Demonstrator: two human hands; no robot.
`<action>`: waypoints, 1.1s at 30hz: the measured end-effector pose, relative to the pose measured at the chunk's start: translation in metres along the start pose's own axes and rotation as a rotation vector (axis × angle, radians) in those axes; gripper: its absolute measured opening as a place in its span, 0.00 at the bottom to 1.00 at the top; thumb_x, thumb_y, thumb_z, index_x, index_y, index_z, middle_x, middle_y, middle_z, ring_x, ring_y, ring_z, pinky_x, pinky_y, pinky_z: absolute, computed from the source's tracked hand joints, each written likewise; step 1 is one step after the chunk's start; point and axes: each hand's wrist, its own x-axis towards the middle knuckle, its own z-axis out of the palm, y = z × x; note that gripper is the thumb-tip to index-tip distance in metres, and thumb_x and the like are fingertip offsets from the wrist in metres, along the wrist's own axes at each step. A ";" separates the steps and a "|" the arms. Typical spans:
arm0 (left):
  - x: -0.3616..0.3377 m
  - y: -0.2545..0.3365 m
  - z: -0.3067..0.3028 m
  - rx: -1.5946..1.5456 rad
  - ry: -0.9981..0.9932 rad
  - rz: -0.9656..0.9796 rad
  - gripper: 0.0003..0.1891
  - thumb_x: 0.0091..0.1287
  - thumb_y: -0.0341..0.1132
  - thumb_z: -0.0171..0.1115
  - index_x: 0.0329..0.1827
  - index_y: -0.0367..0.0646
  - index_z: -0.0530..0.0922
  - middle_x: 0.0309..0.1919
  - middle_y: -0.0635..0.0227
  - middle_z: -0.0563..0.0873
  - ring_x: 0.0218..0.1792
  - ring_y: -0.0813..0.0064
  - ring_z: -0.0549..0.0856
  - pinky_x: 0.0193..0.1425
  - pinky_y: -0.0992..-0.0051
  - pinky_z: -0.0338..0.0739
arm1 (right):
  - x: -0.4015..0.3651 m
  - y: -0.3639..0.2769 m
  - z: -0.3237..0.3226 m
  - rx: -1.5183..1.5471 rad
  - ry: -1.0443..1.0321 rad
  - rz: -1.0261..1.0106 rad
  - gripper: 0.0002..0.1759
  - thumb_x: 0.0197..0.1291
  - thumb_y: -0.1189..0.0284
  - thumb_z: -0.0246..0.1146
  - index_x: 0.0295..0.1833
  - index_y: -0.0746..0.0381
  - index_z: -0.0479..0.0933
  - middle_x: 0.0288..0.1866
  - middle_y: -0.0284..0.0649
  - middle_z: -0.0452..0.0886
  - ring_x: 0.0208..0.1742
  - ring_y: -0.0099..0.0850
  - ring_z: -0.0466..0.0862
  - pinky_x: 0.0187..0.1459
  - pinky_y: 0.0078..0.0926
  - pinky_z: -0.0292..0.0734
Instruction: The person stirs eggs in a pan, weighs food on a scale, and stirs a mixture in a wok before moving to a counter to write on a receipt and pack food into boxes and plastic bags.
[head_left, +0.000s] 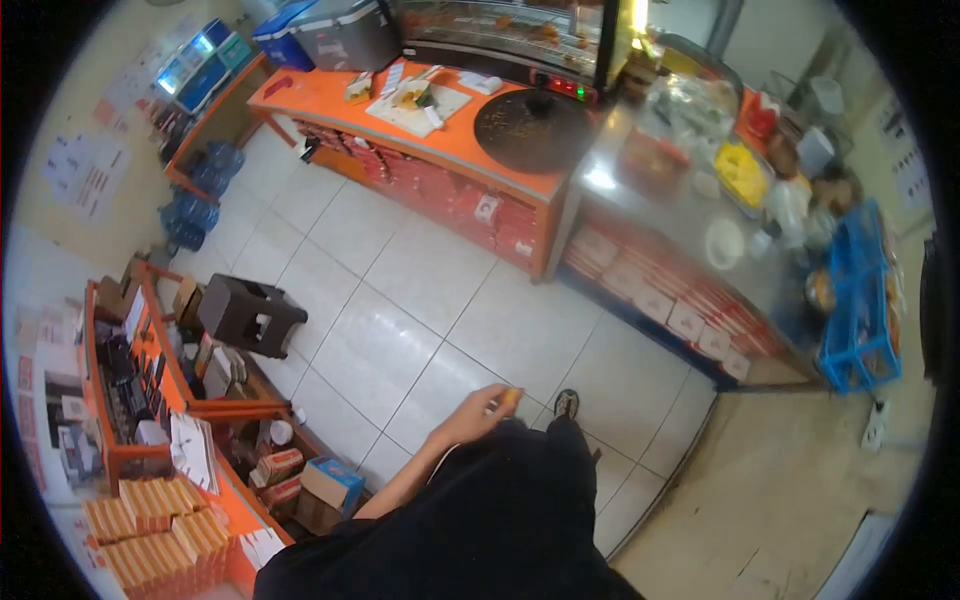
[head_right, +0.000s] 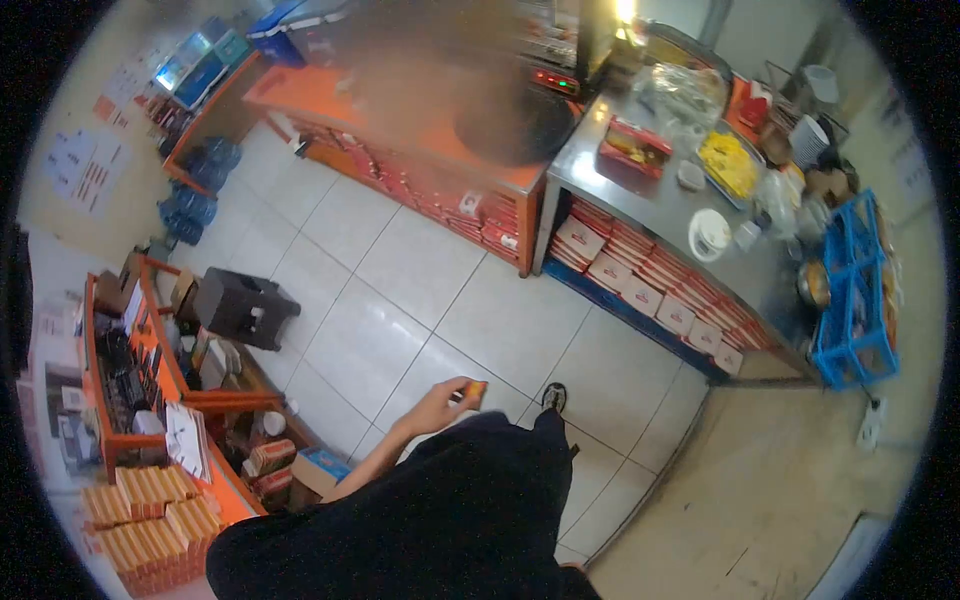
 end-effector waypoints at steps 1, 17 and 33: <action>0.004 -0.001 -0.008 0.007 0.076 -0.006 0.16 0.68 0.38 0.58 0.52 0.35 0.75 0.40 0.58 0.83 0.40 0.71 0.83 0.46 0.70 0.79 | 0.020 -0.013 -0.021 -0.053 -0.021 -0.004 0.09 0.59 0.70 0.58 0.41 0.63 0.78 0.39 0.41 0.82 0.42 0.34 0.82 0.42 0.35 0.75; 0.083 -0.071 -0.222 -0.264 0.717 -0.250 0.13 0.66 0.33 0.62 0.51 0.39 0.76 0.37 0.68 0.83 0.38 0.82 0.79 0.41 0.78 0.75 | 0.185 -0.593 -0.034 -1.143 -0.371 -0.371 0.15 0.59 0.59 0.57 0.32 0.58 0.81 0.29 0.39 0.84 0.33 0.35 0.84 0.36 0.37 0.76; 0.398 -0.099 -0.729 -0.021 0.978 0.082 0.11 0.64 0.34 0.62 0.46 0.38 0.81 0.36 0.68 0.84 0.37 0.80 0.78 0.41 0.77 0.76 | 0.211 -1.190 0.132 -0.383 0.445 -1.439 0.13 0.60 0.69 0.59 0.50 0.58 0.79 0.42 0.43 0.80 0.42 0.42 0.81 0.45 0.37 0.76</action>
